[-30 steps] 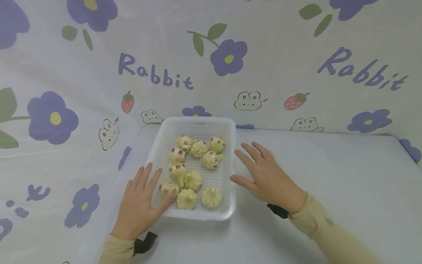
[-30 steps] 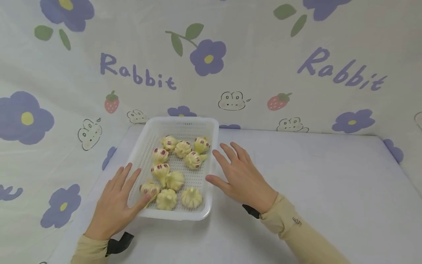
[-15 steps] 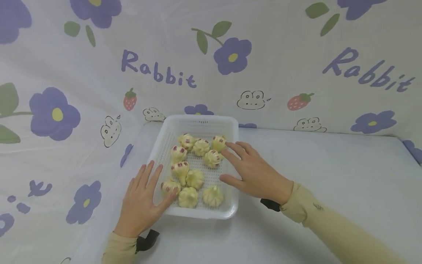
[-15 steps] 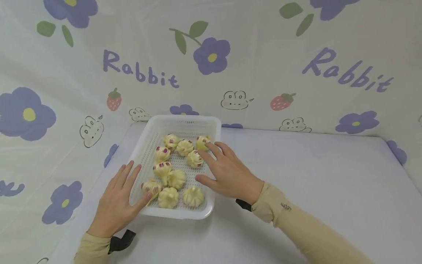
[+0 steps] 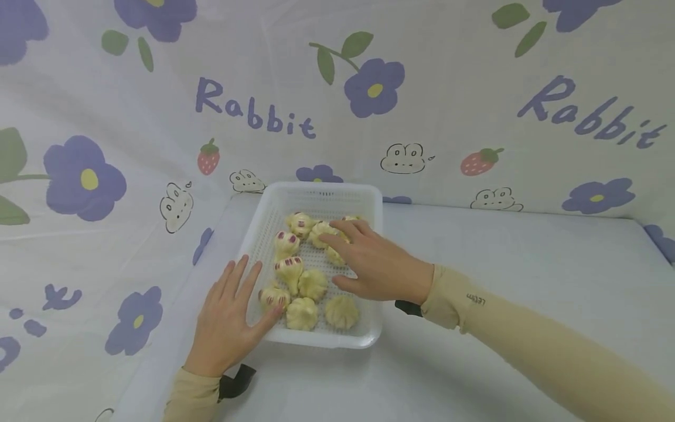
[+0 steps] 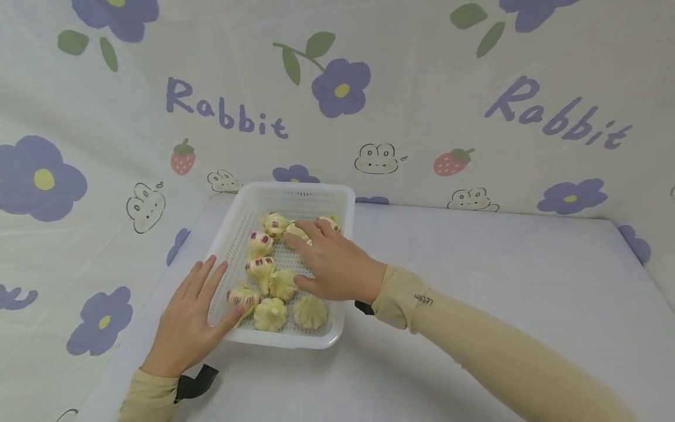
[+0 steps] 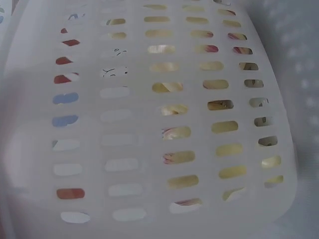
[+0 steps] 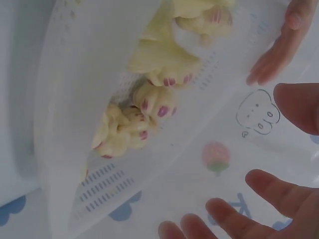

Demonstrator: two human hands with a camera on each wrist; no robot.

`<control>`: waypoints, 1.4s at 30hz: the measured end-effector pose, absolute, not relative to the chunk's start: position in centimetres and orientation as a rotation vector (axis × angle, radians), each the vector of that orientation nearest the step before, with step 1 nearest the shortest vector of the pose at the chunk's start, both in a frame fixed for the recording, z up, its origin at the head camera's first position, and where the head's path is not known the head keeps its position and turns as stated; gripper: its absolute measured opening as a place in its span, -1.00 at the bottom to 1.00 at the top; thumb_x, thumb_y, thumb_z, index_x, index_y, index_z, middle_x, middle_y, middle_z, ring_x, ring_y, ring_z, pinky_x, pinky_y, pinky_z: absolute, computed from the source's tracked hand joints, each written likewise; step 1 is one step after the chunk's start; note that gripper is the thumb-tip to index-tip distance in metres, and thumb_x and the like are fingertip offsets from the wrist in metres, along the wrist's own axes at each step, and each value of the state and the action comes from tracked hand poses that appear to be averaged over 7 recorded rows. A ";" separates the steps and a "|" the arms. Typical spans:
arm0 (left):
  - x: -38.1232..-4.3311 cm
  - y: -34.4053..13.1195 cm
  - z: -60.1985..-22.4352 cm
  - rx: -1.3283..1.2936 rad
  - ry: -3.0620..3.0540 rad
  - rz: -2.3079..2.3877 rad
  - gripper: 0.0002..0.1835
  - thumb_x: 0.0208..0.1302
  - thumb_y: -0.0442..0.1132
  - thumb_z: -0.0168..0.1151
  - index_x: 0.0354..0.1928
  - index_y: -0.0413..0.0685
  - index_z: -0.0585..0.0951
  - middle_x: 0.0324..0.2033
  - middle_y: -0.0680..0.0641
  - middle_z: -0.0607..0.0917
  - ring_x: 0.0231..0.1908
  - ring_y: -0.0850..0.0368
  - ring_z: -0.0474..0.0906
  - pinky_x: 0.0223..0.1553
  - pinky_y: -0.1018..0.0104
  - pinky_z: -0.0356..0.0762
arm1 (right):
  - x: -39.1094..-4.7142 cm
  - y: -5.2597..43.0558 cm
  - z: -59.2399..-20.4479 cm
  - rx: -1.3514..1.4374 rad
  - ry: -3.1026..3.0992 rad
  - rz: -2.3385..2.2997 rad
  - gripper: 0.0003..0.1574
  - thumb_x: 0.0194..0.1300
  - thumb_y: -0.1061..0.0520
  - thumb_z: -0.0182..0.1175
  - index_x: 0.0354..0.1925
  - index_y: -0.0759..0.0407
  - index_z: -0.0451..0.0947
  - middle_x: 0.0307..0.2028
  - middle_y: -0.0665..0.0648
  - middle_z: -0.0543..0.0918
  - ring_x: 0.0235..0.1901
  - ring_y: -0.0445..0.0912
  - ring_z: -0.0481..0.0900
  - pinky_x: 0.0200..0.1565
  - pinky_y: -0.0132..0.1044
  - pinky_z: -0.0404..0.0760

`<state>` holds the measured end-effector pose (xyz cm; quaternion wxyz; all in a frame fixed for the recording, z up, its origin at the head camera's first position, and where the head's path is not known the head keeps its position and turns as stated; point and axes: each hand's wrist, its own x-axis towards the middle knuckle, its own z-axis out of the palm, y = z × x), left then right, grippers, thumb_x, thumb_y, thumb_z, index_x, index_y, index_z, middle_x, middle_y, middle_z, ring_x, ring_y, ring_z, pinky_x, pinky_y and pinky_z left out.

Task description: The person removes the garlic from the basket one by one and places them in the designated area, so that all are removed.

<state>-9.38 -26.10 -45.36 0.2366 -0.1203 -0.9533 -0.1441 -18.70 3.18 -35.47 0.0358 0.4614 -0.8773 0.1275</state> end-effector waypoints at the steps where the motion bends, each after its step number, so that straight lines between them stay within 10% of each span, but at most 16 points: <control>1: -9.4 -26.1 -45.4 -0.330 -2.614 -0.394 -0.07 0.29 0.32 0.26 0.55 -0.06 0.35 0.52 -0.30 0.35 0.50 -0.39 0.25 0.36 -0.40 0.35 | -18.8 2.8 -35.4 1.426 -2.688 0.382 -0.16 0.39 -0.03 0.36 0.49 0.18 0.30 0.46 0.35 0.34 0.37 0.26 0.38 0.24 0.08 0.64; 22: -9.7 -26.6 -45.6 -0.333 -2.605 -0.414 -0.08 0.28 0.31 0.28 0.55 -0.04 0.37 0.52 -0.28 0.37 0.51 -0.38 0.24 0.41 -0.35 0.32 | -20.8 -3.4 -37.7 1.475 -2.995 0.307 -0.04 0.32 0.04 0.42 0.51 0.24 0.20 0.42 0.36 0.19 0.29 0.24 0.33 0.00 -0.14 0.73; 35: -9.9 -26.3 -45.6 -0.292 -2.634 -0.453 -0.11 0.27 0.25 0.33 0.54 -0.02 0.38 0.53 -0.23 0.37 0.52 -0.36 0.23 0.42 -0.35 0.31 | -21.2 -5.1 -39.8 1.305 -3.211 0.205 -0.25 0.37 0.17 0.13 0.46 0.13 0.16 0.34 0.31 0.24 0.28 0.17 0.30 -0.09 -0.17 0.68; 42: -9.8 -26.3 -45.6 -0.294 -2.614 -0.434 -0.12 0.25 0.22 0.36 0.52 -0.05 0.41 0.50 -0.24 0.41 0.50 -0.36 0.27 0.39 -0.34 0.35 | -21.5 -5.3 -40.8 1.335 -3.149 0.159 -0.24 0.33 0.08 0.26 0.41 0.21 0.28 0.32 0.33 0.31 0.28 0.18 0.37 0.11 -0.05 0.69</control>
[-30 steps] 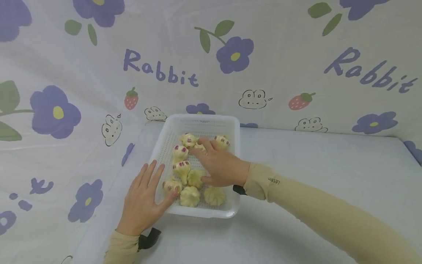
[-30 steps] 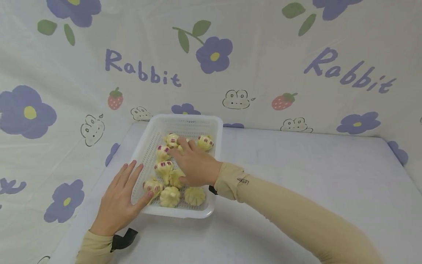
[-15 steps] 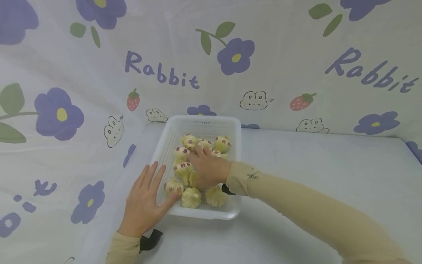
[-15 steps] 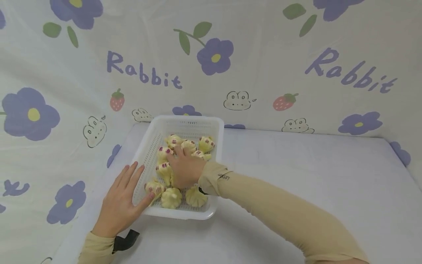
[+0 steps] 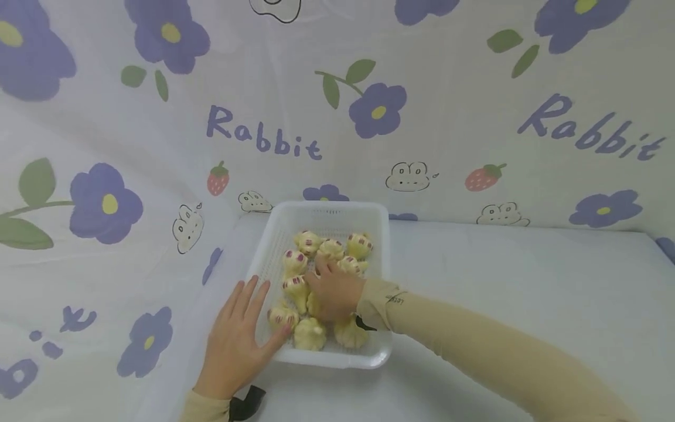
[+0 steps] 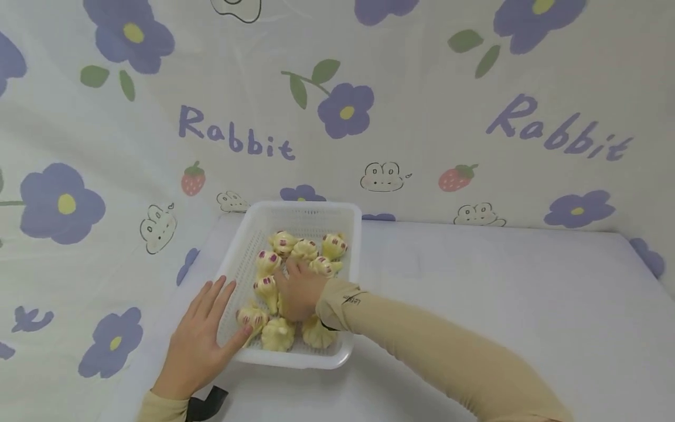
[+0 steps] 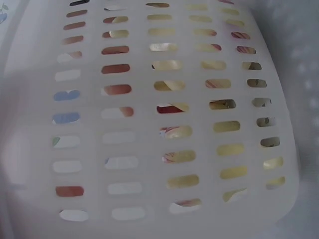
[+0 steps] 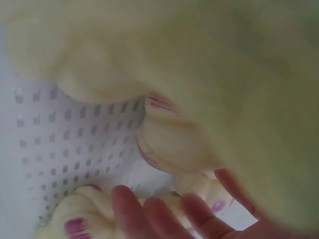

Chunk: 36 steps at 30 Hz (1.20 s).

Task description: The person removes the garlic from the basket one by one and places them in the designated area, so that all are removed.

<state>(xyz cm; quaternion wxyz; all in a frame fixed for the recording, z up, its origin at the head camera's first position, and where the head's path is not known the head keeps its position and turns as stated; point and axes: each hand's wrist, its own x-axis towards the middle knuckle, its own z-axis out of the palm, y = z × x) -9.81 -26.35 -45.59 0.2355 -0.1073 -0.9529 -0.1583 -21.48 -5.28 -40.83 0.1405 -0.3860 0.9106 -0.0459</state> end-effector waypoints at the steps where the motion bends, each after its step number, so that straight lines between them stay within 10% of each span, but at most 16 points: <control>1: -9.7 -26.3 -45.7 -0.295 -2.608 -0.431 -0.13 0.26 0.22 0.36 0.52 -0.05 0.41 0.50 -0.24 0.41 0.49 -0.36 0.28 0.39 -0.34 0.36 | -21.5 -5.3 -41.0 -1.119 2.630 -0.128 -0.25 0.34 0.06 0.27 0.41 0.21 0.31 0.32 0.32 0.32 0.29 0.17 0.37 0.14 -0.04 0.68; 12: -9.7 -26.3 -45.9 -0.313 -2.551 -0.411 -0.14 0.24 0.21 0.34 0.50 -0.06 0.42 0.46 -0.25 0.46 0.48 -0.36 0.31 0.38 -0.33 0.37 | -22.3 -5.8 -41.9 -1.075 2.554 -0.171 -0.05 0.36 -0.07 0.34 0.57 0.13 0.23 0.38 0.32 0.42 0.27 0.12 0.53 0.20 -0.03 0.67; 22: -9.5 -26.2 -46.1 -0.310 -2.562 -0.421 -0.14 0.24 0.20 0.34 0.49 -0.07 0.44 0.46 -0.24 0.47 0.47 -0.36 0.31 0.39 -0.32 0.36 | -22.9 -5.7 -42.9 -1.108 2.514 -0.237 -0.32 0.30 0.11 0.35 0.37 -0.02 0.50 0.10 0.15 0.59 -0.04 -0.08 0.55 -0.12 -0.27 0.66; 36: -9.5 -26.0 -45.8 -0.318 -2.577 -0.422 -0.13 0.24 0.19 0.35 0.51 -0.09 0.42 0.46 -0.26 0.46 0.49 -0.36 0.28 0.42 -0.32 0.33 | -23.2 -5.2 -42.9 -1.107 2.604 -0.320 -0.37 0.26 0.03 0.42 0.29 -0.01 0.55 0.09 0.14 0.50 -0.07 -0.09 0.47 -0.08 -0.25 0.64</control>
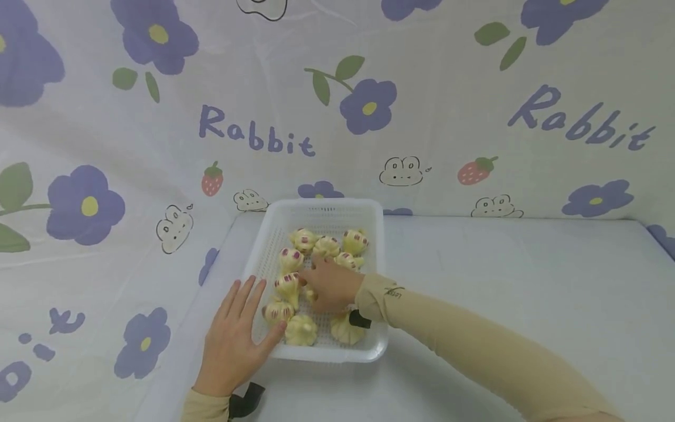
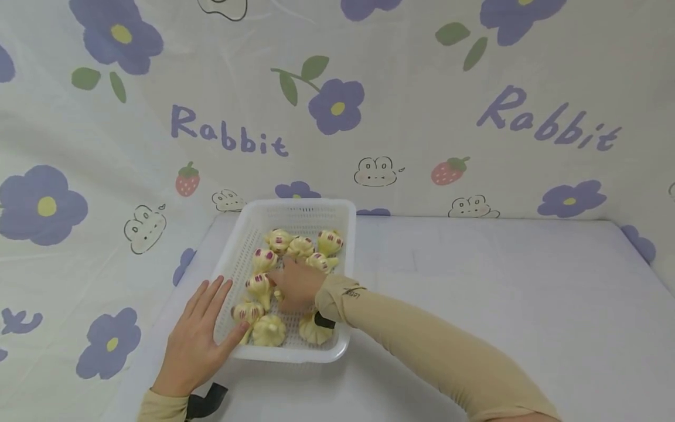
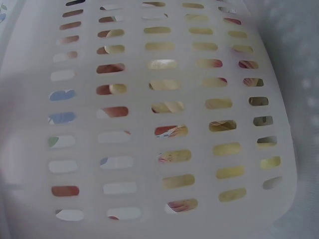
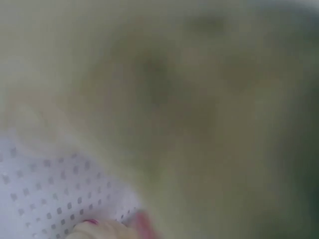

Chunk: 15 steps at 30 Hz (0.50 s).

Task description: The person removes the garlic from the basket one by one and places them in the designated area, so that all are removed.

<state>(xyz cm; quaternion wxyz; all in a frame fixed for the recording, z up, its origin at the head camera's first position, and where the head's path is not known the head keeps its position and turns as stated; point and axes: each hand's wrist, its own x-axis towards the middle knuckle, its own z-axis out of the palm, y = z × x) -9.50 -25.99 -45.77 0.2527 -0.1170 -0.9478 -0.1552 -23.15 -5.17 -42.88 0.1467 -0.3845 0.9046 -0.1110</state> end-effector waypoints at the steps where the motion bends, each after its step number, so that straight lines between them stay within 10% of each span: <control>1: -9.5 -26.0 -45.8 -0.319 -2.576 -0.422 -0.13 0.24 0.19 0.34 0.50 -0.09 0.42 0.46 -0.26 0.46 0.49 -0.36 0.28 0.42 -0.32 0.33 | -23.2 -5.2 -42.8 -1.108 2.610 -0.343 -0.38 0.27 0.01 0.40 0.29 0.00 0.55 0.07 0.13 0.50 -0.08 -0.09 0.45 -0.09 -0.26 0.62; 15: -9.4 -26.0 -45.8 -0.313 -2.571 -0.434 -0.13 0.23 0.19 0.35 0.50 -0.09 0.43 0.46 -0.24 0.47 0.49 -0.35 0.30 0.41 -0.31 0.34 | -22.2 -4.4 -41.2 -1.253 2.698 -0.719 -0.65 0.26 0.01 0.25 0.01 0.06 0.61 -0.13 0.11 0.41 -0.10 -0.04 0.31 -0.13 -0.24 0.46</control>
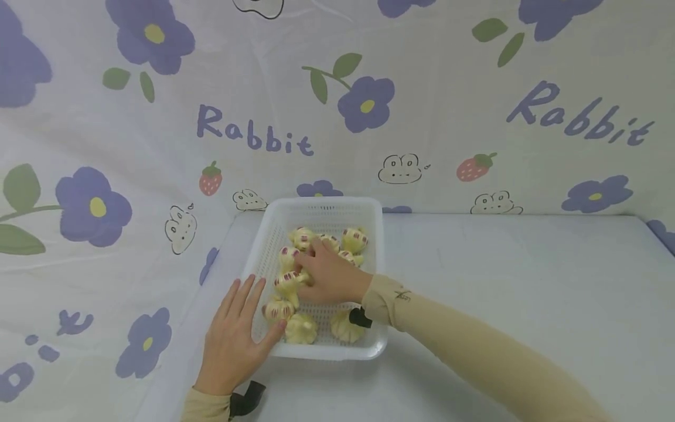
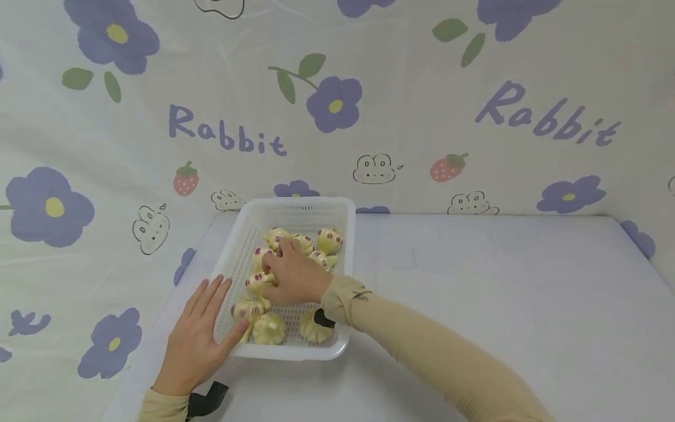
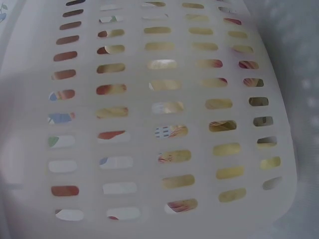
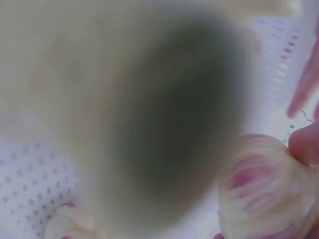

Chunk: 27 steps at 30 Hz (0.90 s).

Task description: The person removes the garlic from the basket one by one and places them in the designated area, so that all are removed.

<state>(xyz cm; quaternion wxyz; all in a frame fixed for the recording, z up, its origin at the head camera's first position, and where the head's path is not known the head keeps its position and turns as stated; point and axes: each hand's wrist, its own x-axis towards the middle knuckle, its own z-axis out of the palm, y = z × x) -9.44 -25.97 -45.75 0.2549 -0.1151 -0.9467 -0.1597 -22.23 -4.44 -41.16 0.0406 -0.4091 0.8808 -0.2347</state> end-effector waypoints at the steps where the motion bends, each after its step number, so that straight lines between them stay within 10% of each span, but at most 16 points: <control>1: -9.4 -26.0 -45.8 -0.313 -2.572 -0.433 -0.14 0.23 0.19 0.35 0.50 -0.10 0.43 0.46 -0.24 0.47 0.48 -0.35 0.30 0.41 -0.31 0.34 | -22.1 -4.3 -41.0 -1.254 2.696 -0.753 -0.66 0.26 0.01 0.24 0.00 0.05 0.60 -0.13 0.11 0.41 -0.09 -0.02 0.31 -0.12 -0.22 0.44; 27: -9.1 -25.9 -45.4 -0.307 -2.594 -0.441 -0.13 0.22 0.16 0.38 0.49 -0.13 0.42 0.44 -0.28 0.47 0.47 -0.39 0.30 0.37 -0.38 0.36 | -22.9 5.1 -37.5 -0.871 2.796 -1.356 -0.56 0.16 0.21 0.23 0.06 0.14 0.60 0.03 0.21 0.35 0.12 0.11 0.21 0.01 -0.06 0.39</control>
